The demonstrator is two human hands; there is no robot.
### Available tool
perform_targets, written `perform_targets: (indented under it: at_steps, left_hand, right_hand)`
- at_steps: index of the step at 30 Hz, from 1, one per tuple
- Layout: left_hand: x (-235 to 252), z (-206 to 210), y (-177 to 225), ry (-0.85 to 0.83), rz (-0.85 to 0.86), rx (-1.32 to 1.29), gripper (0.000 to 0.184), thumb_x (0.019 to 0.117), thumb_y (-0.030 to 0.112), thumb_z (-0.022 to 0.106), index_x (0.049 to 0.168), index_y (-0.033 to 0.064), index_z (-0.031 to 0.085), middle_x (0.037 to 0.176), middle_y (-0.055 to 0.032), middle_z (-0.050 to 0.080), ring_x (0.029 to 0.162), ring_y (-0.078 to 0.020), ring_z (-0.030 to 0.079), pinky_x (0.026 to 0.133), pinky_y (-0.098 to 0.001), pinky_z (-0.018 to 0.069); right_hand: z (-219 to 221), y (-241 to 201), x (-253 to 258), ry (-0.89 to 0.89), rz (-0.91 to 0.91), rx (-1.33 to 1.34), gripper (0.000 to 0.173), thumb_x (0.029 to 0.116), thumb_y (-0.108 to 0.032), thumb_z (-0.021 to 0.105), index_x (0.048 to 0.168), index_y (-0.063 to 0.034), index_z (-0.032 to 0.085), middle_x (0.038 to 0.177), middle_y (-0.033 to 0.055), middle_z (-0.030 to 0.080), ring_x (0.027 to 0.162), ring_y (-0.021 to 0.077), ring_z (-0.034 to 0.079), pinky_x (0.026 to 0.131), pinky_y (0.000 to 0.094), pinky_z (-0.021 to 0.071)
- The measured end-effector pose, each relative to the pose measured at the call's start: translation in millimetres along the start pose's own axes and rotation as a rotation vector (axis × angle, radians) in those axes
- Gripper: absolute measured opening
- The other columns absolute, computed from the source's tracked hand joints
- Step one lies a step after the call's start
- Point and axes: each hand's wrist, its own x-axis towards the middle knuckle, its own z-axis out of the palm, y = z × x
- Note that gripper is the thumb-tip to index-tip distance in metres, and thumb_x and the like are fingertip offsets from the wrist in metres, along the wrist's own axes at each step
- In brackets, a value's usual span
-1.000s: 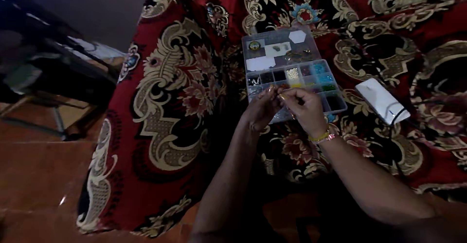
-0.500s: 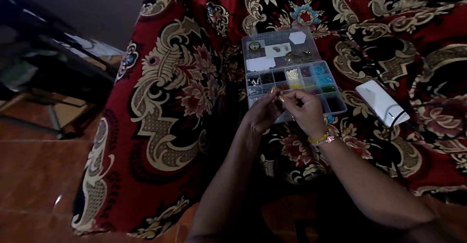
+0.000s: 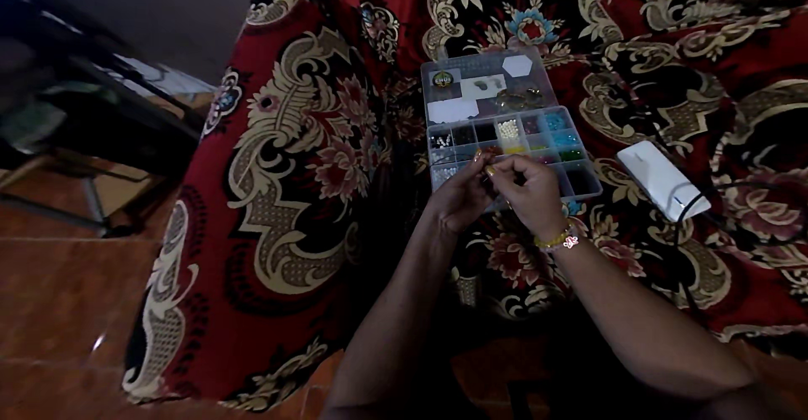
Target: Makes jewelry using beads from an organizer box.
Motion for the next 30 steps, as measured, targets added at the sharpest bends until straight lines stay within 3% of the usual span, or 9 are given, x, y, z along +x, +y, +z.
perform_targets:
  at_steps: [7,18,25,30]
  left_hand:
    - [2.5,-2.5,-1.2,-0.027,-0.010,-0.005,0.026,0.1104,0.024,0.040,0.114,0.0076,0.060,0.107,-0.0091,0.069,0.099,-0.0172,0.068,0.091,-0.0299,0.0555]
    - [0.9,1.4,-1.7,-0.001,0.000,-0.052,0.025,0.1093,0.025,0.043,0.106,0.0091,0.062,0.101,-0.0069,0.068,0.094,-0.0152,0.068,0.090,-0.0292,0.0552]
    - [2.5,0.4,-3.2,0.002,0.002,-0.003,0.026,0.1096,0.025,0.042,0.116,0.0068,0.059,0.105,-0.0084,0.069,0.097,-0.0158,0.068,0.091,-0.0294,0.0555]
    - [0.9,1.7,-3.0,0.005,0.011,-0.010,0.023,0.1095,0.024,0.043,0.114,0.0080,0.059,0.103,-0.0070,0.068,0.095,-0.0152,0.068,0.091,-0.0291,0.0553]
  right_hand:
    - [0.7,0.9,0.0,0.017,-0.005,-0.003,0.005,0.0916,-0.010,0.070,0.089,-0.0068,0.072,0.066,-0.0062,0.060,0.052,-0.0022,0.050,0.049,0.0151,0.0438]
    - [2.0,1.7,-1.2,0.041,-0.067,-0.001,0.004,0.0908,-0.009,0.069,0.091,-0.0060,0.072,0.066,-0.0066,0.060,0.053,-0.0029,0.051,0.049,0.0144,0.0438]
    - [0.9,1.8,-0.5,0.037,-0.063,-0.036,0.006,0.0911,-0.010,0.069,0.091,-0.0055,0.072,0.066,-0.0063,0.061,0.053,-0.0035,0.051,0.050,0.0142,0.0444]
    - [1.1,0.4,-0.5,0.038,-0.046,-0.035,0.005,0.0913,-0.010,0.069,0.091,-0.0063,0.072,0.066,-0.0064,0.061,0.053,-0.0033,0.051,0.050,0.0140,0.0438]
